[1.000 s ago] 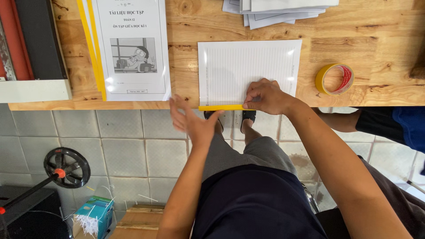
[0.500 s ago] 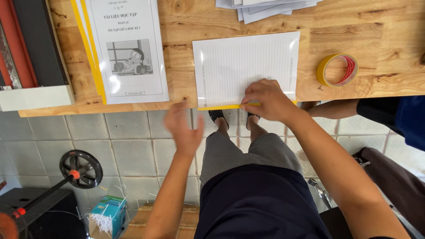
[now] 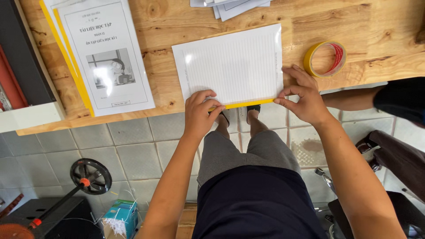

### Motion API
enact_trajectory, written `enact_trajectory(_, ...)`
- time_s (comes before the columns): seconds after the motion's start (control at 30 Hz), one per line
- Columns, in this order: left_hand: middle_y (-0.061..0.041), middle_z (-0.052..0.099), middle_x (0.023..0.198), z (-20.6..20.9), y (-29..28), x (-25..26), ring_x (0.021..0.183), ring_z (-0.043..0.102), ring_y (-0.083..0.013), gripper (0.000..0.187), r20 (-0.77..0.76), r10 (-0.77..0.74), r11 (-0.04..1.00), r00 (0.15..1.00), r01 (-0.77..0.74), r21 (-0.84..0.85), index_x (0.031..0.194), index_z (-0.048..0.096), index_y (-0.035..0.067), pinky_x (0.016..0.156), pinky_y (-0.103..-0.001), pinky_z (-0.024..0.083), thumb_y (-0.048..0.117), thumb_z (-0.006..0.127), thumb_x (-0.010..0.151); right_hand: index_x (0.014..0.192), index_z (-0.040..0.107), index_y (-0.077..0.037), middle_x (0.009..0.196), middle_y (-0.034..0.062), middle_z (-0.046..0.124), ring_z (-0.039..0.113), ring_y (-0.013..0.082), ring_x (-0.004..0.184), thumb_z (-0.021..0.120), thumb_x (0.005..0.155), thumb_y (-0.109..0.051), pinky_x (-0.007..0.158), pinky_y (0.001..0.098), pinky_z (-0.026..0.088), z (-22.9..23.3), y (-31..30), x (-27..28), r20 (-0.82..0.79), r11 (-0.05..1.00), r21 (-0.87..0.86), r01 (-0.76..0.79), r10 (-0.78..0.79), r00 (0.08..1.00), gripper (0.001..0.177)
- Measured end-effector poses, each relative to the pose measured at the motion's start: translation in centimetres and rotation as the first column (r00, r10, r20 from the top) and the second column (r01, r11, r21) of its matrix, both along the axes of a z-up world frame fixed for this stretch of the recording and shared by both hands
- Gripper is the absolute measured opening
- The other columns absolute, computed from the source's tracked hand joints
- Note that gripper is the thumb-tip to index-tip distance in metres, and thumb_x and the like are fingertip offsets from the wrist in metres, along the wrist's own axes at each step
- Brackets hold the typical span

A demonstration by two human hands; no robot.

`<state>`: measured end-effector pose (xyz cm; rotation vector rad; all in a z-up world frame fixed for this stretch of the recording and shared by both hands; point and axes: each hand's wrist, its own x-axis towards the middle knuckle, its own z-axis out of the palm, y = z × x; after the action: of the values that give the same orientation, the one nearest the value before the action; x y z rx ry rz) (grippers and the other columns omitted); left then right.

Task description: The person repeatedly applies yellow tape to the bottom edge of printed documents placed on a wooden table. They smooth the tape, flip the document, and place it on a growing stack. The process is repeated for several documents.

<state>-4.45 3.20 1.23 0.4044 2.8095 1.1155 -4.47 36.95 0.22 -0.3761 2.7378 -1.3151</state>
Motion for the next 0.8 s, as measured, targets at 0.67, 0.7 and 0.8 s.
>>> enact_trajectory(0.67, 0.002, 0.065, 0.108, -1.0, 0.5, -0.8, 0.111, 0.056, -0.0234, 0.012, 0.083, 0.028, 1.000, 0.996, -0.028, 0.005, 0.078, 0.078, 0.014, 0.096, -0.042, 0.039, 0.020, 0.088, 0.075, 0.137, 0.065, 0.000, 0.148, 0.0173, 0.063, 0.052, 0.0377, 0.147, 0.056, 0.100, 0.005, 0.125, 0.0519, 0.037, -3.1, -1.7, 2.8, -0.245, 0.937, 0.229, 0.266, -0.209, 0.947, 0.039)
enact_trajectory(0.7, 0.002, 0.065, 0.108, -1.0, 0.5, -0.9, 0.111, 0.056, -0.0237, 0.011, 0.084, 0.028, 1.000, 0.996, -0.028, 0.000, 0.078, 0.078, 0.014, 0.095, -0.042, 0.039, 0.020, 0.087, 0.075, 0.138, 0.063, 0.002, 0.148, 0.0186, 0.061, 0.052, 0.0388, 0.144, 0.056, 0.097, 0.004, 0.124, 0.0525, 0.037, -2.9, -2.5, 2.9, -0.272, 0.939, 0.263, 0.222, -0.149, 0.951, 0.041)
enact_trajectory(0.8, 0.002, 0.064, 0.107, -0.7, 0.3, -0.9, 0.110, 0.056, -0.0228, 0.011, 0.120, 0.025, 1.000, 0.992, -0.022, -0.022, 0.080, 0.079, 0.014, 0.094, -0.042, 0.039, 0.021, 0.087, 0.077, 0.141, 0.058, 0.007, 0.145, 0.0217, 0.057, 0.053, 0.0388, 0.136, 0.058, 0.094, -0.003, 0.121, 0.0514, 0.039, -2.3, -7.1, 3.8, -0.217, 0.899, 0.437, -0.003, 0.108, 0.970, 0.048)
